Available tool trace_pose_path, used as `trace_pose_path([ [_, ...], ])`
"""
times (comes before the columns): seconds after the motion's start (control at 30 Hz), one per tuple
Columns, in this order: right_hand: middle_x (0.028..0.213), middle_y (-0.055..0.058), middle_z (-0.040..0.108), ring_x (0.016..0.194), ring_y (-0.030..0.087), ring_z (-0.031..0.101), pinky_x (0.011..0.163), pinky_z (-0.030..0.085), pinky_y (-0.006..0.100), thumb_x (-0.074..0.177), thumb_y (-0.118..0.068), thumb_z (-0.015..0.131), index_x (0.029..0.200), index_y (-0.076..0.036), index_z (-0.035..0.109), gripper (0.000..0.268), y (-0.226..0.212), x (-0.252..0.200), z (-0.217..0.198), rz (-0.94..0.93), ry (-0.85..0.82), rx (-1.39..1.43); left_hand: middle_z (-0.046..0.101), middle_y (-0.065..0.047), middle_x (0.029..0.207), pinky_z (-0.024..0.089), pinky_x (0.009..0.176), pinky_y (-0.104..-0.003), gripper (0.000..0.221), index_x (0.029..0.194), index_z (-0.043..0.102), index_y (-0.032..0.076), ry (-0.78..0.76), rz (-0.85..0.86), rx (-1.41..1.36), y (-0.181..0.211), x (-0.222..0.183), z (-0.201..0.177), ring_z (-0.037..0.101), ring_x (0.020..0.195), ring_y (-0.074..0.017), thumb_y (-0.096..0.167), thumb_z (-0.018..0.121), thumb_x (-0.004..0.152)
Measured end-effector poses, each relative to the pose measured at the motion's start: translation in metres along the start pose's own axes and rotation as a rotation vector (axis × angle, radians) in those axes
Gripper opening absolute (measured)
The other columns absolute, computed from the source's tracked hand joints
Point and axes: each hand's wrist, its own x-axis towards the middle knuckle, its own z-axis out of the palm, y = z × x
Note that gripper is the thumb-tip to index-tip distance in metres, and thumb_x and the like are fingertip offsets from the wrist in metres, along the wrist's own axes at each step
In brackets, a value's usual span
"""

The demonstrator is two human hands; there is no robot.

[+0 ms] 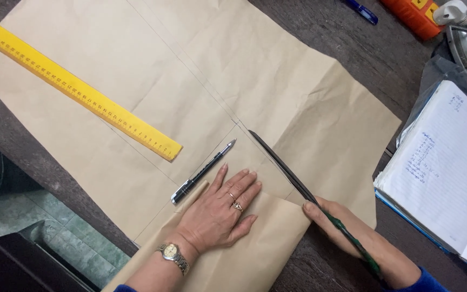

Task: Drafting lines on brown paper with a ruler and pen, then cutting out the pattern piece with scissors.

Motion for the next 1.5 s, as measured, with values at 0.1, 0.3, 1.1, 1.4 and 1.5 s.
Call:
trace_pose_path([
  [0.1,0.107,-0.009,0.071,0.098,0.004,0.060,0.091,0.047,0.021,0.091,-0.045,0.036,0.100,-0.014,0.068,0.045,0.014,0.005,-0.001,-0.038,-0.007,0.004,0.047,-0.024,0.139,0.020,0.115,-0.059,0.055,0.135,0.045,-0.004,0.006,0.004,-0.005,-0.001,0.000,-0.001,0.043,0.132,-0.0385,0.032,0.050,0.094],
  [0.3,0.102,-0.005,0.070,0.096,0.007,0.061,0.088,0.045,0.022,0.092,-0.047,0.033,0.091,-0.014,0.063,0.045,-0.013,0.013,-0.004,-0.036,-0.008,0.016,0.047,-0.025,0.137,0.023,0.114,-0.059,0.051,0.133,0.045,-0.004,0.069,0.006,-0.056,-0.002,0.002,-0.003,0.047,0.129,-0.0408,0.028,0.053,0.094],
  [1.1,0.092,-0.003,0.074,0.084,0.008,0.067,0.078,0.051,0.022,0.092,-0.045,0.037,0.089,-0.013,0.064,0.042,-0.026,0.023,-0.001,0.072,-0.003,0.017,0.049,-0.015,0.136,0.019,0.112,-0.060,0.047,0.134,0.050,0.009,-0.146,0.143,0.011,-0.141,0.034,-0.079,0.041,0.131,-0.0330,0.033,0.049,0.093],
  [1.4,0.143,-0.013,0.058,0.130,0.000,0.053,0.110,0.034,0.019,0.085,-0.053,0.038,0.137,-0.026,0.054,0.061,-0.045,0.018,-0.003,0.182,0.007,0.031,0.038,-0.012,0.150,0.013,0.110,-0.068,0.058,0.141,0.046,0.025,-0.220,0.227,0.254,-0.169,0.030,-0.078,0.031,0.140,-0.0322,0.057,0.039,0.093],
  [1.5,0.135,-0.007,0.069,0.120,0.005,0.065,0.099,0.047,0.022,0.088,-0.050,0.034,0.132,-0.020,0.058,0.059,-0.042,0.019,0.001,-0.070,-0.058,0.055,0.039,-0.011,0.150,0.013,0.110,-0.068,0.057,0.141,0.047,0.026,-0.197,0.216,0.236,-0.165,0.026,-0.077,0.032,0.140,-0.0318,0.055,0.041,0.093],
])
